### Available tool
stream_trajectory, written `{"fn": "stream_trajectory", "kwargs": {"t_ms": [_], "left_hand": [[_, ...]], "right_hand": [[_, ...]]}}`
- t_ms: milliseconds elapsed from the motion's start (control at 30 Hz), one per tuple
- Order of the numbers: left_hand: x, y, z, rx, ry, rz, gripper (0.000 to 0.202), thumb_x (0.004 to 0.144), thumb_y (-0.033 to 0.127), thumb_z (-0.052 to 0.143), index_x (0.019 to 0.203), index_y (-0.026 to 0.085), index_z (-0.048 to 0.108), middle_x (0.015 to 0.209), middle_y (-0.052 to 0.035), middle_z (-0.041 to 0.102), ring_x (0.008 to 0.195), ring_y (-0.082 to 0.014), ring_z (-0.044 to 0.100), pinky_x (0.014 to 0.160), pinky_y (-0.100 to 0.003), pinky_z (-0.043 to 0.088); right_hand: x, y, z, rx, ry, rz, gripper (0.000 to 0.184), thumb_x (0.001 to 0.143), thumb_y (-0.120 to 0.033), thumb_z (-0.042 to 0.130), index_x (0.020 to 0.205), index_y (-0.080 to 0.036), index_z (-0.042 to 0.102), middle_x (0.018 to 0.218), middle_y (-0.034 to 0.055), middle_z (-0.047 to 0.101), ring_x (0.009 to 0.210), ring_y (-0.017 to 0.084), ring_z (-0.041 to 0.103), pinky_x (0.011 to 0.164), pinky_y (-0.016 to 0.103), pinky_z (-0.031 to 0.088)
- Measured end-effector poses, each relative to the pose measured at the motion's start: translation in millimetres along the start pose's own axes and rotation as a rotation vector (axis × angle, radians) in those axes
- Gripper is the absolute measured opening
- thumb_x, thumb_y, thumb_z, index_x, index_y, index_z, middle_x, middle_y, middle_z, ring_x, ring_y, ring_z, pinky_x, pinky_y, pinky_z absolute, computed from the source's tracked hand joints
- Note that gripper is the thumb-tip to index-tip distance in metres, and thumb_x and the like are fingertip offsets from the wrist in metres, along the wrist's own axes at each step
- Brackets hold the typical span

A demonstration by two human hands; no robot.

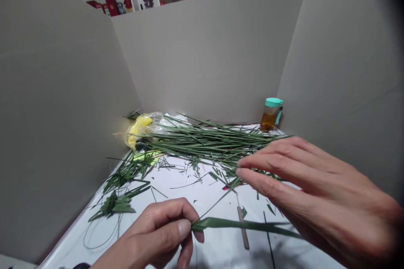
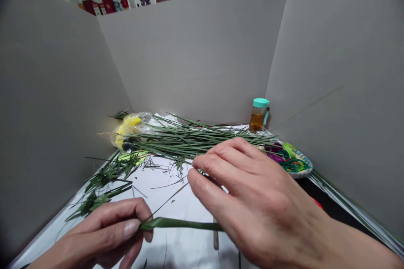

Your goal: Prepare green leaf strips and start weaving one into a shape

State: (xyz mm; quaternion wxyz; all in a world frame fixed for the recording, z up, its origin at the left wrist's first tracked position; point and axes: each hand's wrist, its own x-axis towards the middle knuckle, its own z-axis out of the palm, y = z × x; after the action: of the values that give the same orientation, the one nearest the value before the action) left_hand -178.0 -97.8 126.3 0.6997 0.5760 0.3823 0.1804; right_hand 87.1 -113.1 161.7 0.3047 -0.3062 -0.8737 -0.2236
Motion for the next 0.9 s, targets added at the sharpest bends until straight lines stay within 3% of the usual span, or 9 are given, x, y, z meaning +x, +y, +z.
{"fn": "stream_trajectory", "kwargs": {"t_ms": [100, 167, 233, 333, 433, 567, 800, 900], "left_hand": [[-3.8, -1.4, -0.6, 0.006, -0.017, -0.041, 0.033, 0.088, 0.049, 0.054, 0.089, 0.016, 0.06, 0.059, -0.0001, 0.053, 0.047, -0.0075, 0.023, 0.046, -0.024, 0.014], [-5.0, -2.2, -0.8, -0.019, -0.013, -0.066, 0.036, 0.087, 0.052, 0.055, 0.089, 0.016, 0.06, 0.059, -0.0004, 0.052, 0.047, -0.0078, 0.025, 0.047, -0.024, 0.013], [-5.6, -3.0, -0.9, -0.055, -0.009, -0.08, 0.038, 0.085, 0.053, 0.057, 0.088, 0.015, 0.059, 0.059, -0.0008, 0.052, 0.047, -0.0078, 0.025, 0.047, -0.025, 0.013], [-6.4, -4.4, -1.0, -0.102, -0.014, -0.074, 0.039, 0.084, 0.053, 0.058, 0.088, 0.015, 0.059, 0.059, -0.0013, 0.052, 0.045, -0.0072, 0.024, 0.046, -0.025, 0.011], [-7.1, -5.7, -0.8, -0.121, -0.031, -0.054, 0.038, 0.085, 0.053, 0.057, 0.089, 0.015, 0.059, 0.059, -0.001, 0.051, 0.044, -0.0065, 0.022, 0.045, -0.024, 0.01], [-6.5, -7.5, -1.5, -0.111, -0.036, -0.047, 0.036, 0.085, 0.052, 0.057, 0.089, 0.016, 0.058, 0.058, -0.0002, 0.051, 0.043, -0.006, 0.021, 0.043, -0.023, 0.011], [-7.1, -10.0, -2.2, -0.044, -0.038, 0.038, 0.04, 0.089, 0.056, 0.05, 0.09, 0.016, 0.055, 0.061, -0.001, 0.056, 0.044, -0.007, 0.021, 0.043, -0.024, 0.012], [-10.0, -8.5, 0.8, -0.029, -0.019, 0.055, 0.037, 0.09, 0.054, 0.052, 0.091, 0.017, 0.054, 0.063, -0.0004, 0.057, 0.047, -0.0074, 0.023, 0.044, -0.023, 0.013]], "right_hand": [[-6.9, -6.5, 3.1, -0.097, 0.062, -0.034, 0.03, 0.095, -0.012, 0.039, 0.115, -0.017, 0.061, 0.124, 0.0115, 0.063, 0.114, 0.028, 0.054, 0.098, 0.047, 0.036], [-13.8, -15.4, 7.3, -0.168, 0.09, -0.047, 0.035, 0.094, -0.014, 0.04, 0.124, -0.017, 0.058, 0.131, 0.0113, 0.06, 0.117, 0.028, 0.053, 0.1, 0.047, 0.036], [-21.4, -26.9, 14.6, -0.223, 0.095, -0.069, 0.033, 0.092, -0.018, 0.047, 0.121, -0.023, 0.062, 0.12, 0.0058, 0.068, 0.103, 0.024, 0.061, 0.092, 0.041, 0.044], [-29.3, -42.2, 30.5, -0.203, 0.112, -0.096, 0.023, 0.088, -0.018, 0.055, 0.103, -0.031, 0.069, 0.088, -0.002, 0.076, 0.075, 0.019, 0.066, 0.07, 0.035, 0.051], [-30.1, -47.3, 42.7, -0.133, 0.068, -0.058, 0.028, 0.09, -0.01, 0.045, 0.104, -0.022, 0.066, 0.084, 0.0011, 0.077, 0.071, 0.021, 0.07, 0.064, 0.037, 0.052], [-28.6, -41.5, 42.7, -0.018, 0.034, -0.047, 0.034, 0.091, -0.005, 0.033, 0.105, -0.017, 0.061, 0.079, 0.0057, 0.077, 0.064, 0.022, 0.071, 0.06, 0.037, 0.052], [-32.0, -28.3, 31.7, 0.496, -0.133, 0.238, 0.026, 0.091, -0.01, 0.051, 0.108, -0.026, 0.062, 0.093, -0.0008, 0.072, 0.086, 0.013, 0.068, 0.077, 0.021, 0.055], [-34.2, -19.8, 28.5, 0.467, -0.199, 0.36, 0.027, 0.093, -0.021, 0.056, 0.118, -0.029, 0.059, 0.106, 0.0012, 0.068, 0.1, 0.016, 0.064, 0.086, 0.026, 0.053]]}}
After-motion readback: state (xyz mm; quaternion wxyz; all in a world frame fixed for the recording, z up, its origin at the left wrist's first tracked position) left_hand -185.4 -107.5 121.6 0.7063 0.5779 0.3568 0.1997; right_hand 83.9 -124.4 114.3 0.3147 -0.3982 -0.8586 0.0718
